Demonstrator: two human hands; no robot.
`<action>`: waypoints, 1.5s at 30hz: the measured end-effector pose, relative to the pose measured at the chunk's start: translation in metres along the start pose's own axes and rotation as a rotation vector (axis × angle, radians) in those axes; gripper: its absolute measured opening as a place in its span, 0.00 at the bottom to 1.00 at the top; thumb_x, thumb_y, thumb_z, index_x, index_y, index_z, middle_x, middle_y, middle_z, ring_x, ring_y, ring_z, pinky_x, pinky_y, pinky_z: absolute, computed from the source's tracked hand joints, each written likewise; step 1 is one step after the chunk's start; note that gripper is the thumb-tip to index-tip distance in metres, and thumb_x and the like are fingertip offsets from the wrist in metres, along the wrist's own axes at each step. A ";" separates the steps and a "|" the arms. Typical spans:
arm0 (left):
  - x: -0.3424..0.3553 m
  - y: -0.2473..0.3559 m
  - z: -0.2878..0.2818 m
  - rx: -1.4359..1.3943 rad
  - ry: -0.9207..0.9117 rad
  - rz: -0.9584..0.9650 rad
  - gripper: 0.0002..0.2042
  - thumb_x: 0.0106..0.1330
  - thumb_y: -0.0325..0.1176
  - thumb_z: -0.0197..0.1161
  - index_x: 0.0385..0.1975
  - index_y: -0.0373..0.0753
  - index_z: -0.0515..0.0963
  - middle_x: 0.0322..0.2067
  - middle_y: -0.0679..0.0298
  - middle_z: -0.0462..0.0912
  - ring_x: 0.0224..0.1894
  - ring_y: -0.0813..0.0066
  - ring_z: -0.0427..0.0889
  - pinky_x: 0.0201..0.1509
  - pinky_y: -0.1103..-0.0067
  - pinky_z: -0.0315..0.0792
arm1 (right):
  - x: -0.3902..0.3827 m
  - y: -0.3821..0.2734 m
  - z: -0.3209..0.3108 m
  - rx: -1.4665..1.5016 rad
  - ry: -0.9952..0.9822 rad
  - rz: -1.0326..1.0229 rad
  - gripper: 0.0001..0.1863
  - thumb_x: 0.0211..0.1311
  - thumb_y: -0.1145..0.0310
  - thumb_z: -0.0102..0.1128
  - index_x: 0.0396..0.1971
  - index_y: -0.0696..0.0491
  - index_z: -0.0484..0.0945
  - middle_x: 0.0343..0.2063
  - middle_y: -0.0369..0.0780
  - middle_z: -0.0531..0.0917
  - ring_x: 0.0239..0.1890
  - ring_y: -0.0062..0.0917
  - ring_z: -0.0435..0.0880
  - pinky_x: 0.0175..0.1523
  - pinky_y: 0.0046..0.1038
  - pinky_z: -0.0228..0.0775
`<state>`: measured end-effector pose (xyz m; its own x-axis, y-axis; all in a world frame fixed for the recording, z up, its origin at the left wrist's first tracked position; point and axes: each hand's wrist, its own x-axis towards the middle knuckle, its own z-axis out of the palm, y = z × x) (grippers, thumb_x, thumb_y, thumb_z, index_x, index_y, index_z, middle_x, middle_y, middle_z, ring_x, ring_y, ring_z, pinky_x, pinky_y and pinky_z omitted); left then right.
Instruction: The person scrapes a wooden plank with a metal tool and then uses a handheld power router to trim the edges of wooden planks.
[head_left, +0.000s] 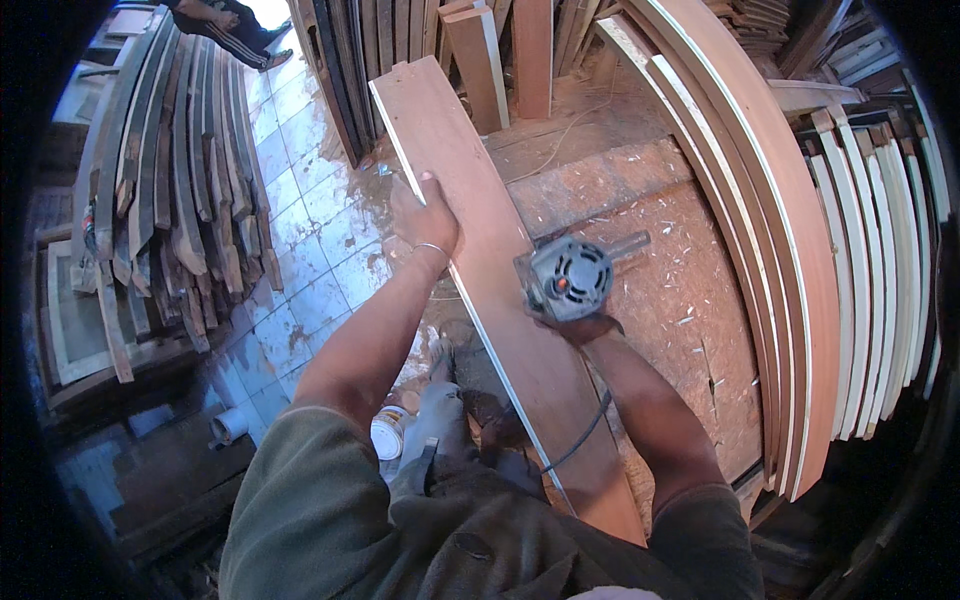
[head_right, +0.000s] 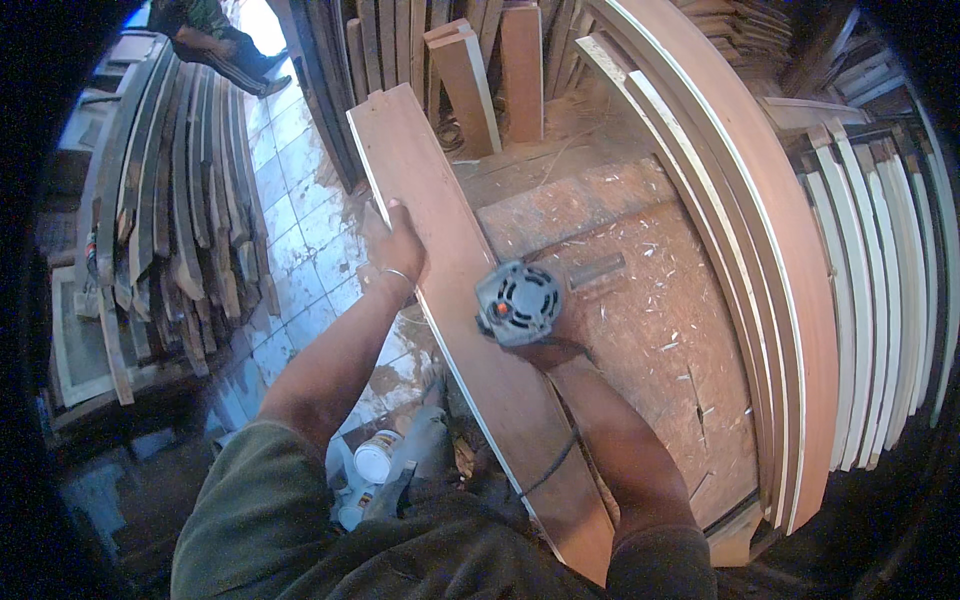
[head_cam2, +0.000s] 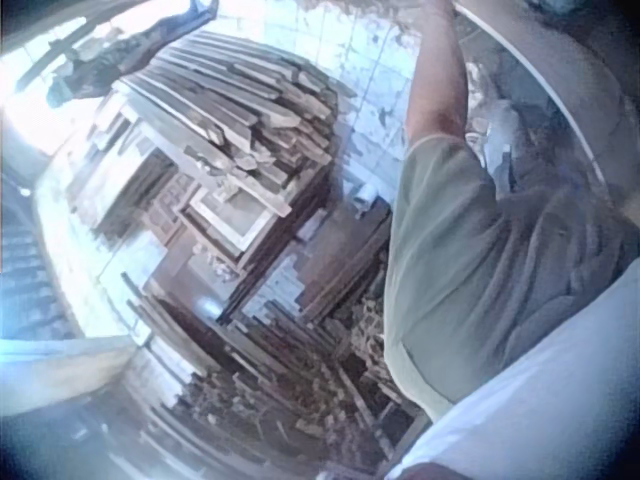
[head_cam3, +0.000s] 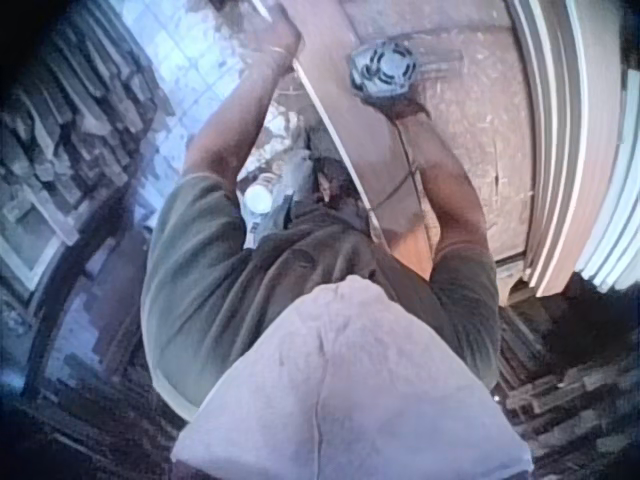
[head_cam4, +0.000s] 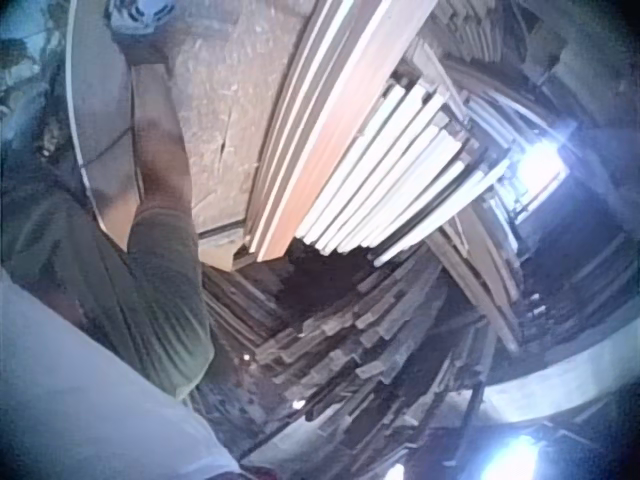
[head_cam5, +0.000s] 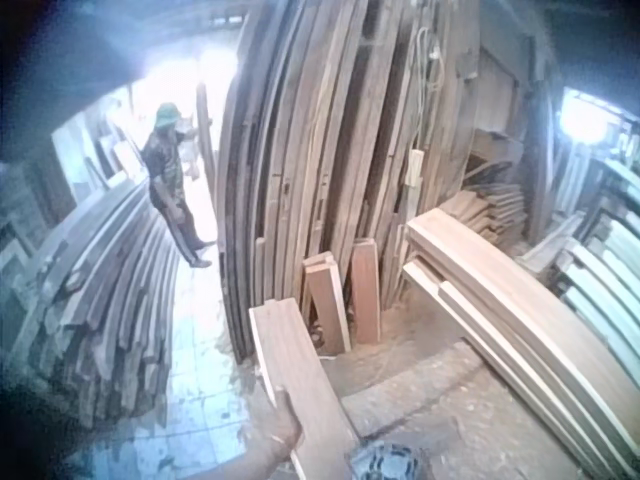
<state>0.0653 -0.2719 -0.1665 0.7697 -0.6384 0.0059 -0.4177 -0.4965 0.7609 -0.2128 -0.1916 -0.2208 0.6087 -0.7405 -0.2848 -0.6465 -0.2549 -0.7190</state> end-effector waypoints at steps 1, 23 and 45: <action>-0.003 0.005 -0.003 -0.026 -0.030 0.006 0.36 0.71 0.53 0.48 0.68 0.29 0.57 0.65 0.40 0.63 0.68 0.44 0.61 0.72 0.59 0.51 | 0.013 -0.018 -0.018 0.078 -0.133 0.174 0.23 0.61 0.52 0.61 0.56 0.41 0.74 0.52 0.33 0.78 0.51 0.25 0.77 0.55 0.33 0.73; -0.007 0.009 -0.024 -0.187 -0.352 0.070 0.36 0.71 0.40 0.50 0.70 0.25 0.44 0.65 0.38 0.61 0.64 0.45 0.59 0.70 0.61 0.44 | 0.228 -0.119 -0.107 -0.235 0.466 -0.155 0.22 0.39 0.50 0.71 0.37 0.43 0.82 0.42 0.33 0.84 0.50 0.32 0.79 0.60 0.38 0.66; -0.002 0.002 -0.024 -0.124 -0.418 0.019 0.41 0.66 0.44 0.57 0.70 0.23 0.47 0.68 0.40 0.58 0.65 0.51 0.63 0.69 0.60 0.50 | 0.413 -0.128 -0.132 0.373 0.547 -0.173 0.14 0.51 0.61 0.75 0.27 0.51 0.78 0.20 0.32 0.81 0.19 0.17 0.78 0.26 0.24 0.72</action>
<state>0.0740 -0.2573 -0.1492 0.4899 -0.8427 -0.2233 -0.3490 -0.4243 0.8356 0.0602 -0.5466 -0.1631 0.3059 -0.9411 0.1443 -0.2996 -0.2390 -0.9237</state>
